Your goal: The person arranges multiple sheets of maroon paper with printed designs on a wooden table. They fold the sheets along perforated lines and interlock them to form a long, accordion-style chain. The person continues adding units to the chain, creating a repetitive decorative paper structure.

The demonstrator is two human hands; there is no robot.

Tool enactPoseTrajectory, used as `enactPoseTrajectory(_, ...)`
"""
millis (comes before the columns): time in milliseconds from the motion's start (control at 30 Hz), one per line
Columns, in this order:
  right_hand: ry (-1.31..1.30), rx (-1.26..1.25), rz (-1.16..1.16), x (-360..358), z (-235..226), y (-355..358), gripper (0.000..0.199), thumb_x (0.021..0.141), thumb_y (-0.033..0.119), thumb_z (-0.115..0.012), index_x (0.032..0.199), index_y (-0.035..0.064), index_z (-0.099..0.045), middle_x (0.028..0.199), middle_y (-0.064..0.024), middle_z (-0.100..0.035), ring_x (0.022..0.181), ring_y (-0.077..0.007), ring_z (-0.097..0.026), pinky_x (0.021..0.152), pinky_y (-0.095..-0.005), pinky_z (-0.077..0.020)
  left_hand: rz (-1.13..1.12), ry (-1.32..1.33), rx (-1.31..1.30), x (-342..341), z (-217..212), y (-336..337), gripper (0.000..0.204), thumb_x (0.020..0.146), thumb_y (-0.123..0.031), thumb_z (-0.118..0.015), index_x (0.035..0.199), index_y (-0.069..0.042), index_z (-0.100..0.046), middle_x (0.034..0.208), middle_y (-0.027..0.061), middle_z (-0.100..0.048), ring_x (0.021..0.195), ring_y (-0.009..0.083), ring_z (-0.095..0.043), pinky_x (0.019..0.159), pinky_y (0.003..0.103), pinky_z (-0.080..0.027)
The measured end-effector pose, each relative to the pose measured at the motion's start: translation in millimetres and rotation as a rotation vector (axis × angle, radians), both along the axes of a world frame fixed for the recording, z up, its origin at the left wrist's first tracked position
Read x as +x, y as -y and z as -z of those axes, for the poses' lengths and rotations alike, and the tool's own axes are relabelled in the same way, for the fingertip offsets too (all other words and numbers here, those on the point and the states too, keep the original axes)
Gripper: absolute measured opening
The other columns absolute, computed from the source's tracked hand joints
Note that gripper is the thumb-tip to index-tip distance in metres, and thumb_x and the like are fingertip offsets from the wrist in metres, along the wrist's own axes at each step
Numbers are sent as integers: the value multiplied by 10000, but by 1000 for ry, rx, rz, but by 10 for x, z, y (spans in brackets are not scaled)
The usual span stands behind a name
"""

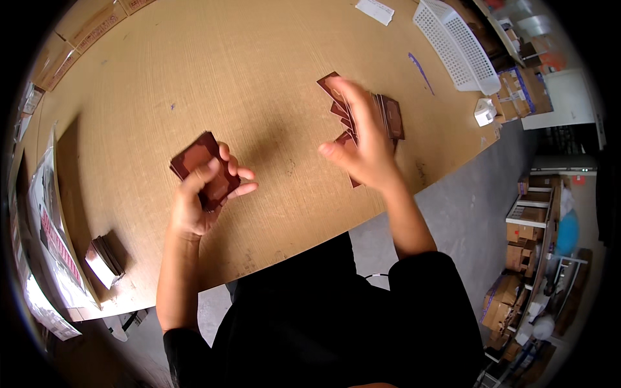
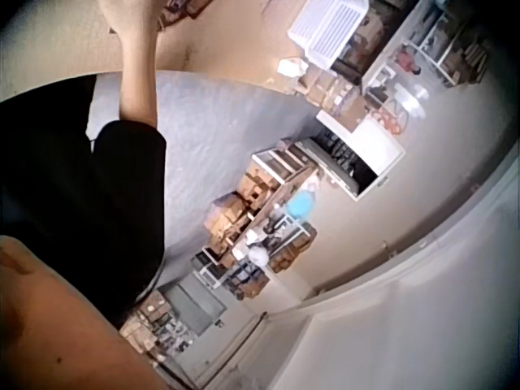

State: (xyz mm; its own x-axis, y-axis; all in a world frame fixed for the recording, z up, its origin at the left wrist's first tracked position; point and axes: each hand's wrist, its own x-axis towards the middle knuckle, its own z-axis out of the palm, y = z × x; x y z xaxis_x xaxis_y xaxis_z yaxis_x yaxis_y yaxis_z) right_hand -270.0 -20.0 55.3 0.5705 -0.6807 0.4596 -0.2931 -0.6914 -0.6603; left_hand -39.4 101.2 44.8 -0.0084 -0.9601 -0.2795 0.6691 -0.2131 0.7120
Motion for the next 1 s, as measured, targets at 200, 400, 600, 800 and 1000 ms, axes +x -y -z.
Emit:
enactPoseTrajectory(200,-831,107,492,-430,142,22,944,628,561,-679,1383,221,-226,1388,-323,-111,1271,-489,-164,933,-630,-247,5,-66,243,-114,121,268,147,835,-172,-508,944,-77,-534,847,54,-581,859,229,-614,729,366,-541)
enactPoseTrajectory(400,-893,-85,499,-502,305,277,655,771,353,-599,1339,174,-326,1251,-349,-359,1146,-483,-384,912,-472,-394,14,-103,228,-152,224,309,180,841,-167,-505,984,-63,-536,874,59,-587,880,235,-614,727,372,-542)
enactPoseTrajectory(600,-859,-25,393,-662,39,516,515,755,88,-515,1256,71,-400,1021,-275,-559,812,-397,-595,696,-440,-494,46,-117,192,-180,238,397,232,845,-175,-503,1038,-48,-526,902,67,-591,896,240,-615,726,382,-539)
enactPoseTrajectory(800,-313,168,279,-914,-278,632,382,783,-6,-532,1156,-33,-459,917,-106,-606,840,-134,-571,730,-267,-454,109,-139,123,-187,249,386,249,858,-209,-518,1047,-47,-521,965,90,-590,931,235,-600,762,390,-536)
enactPoseTrajectory(1000,141,389,80,-165,-353,319,341,793,-26,-533,1128,-50,-477,923,-46,-593,805,-84,-544,702,-235,-453,168,-196,67,-365,326,450,484,836,-475,-528,1084,-63,-469,1096,131,-551,1018,242,-558,799,392,-525)
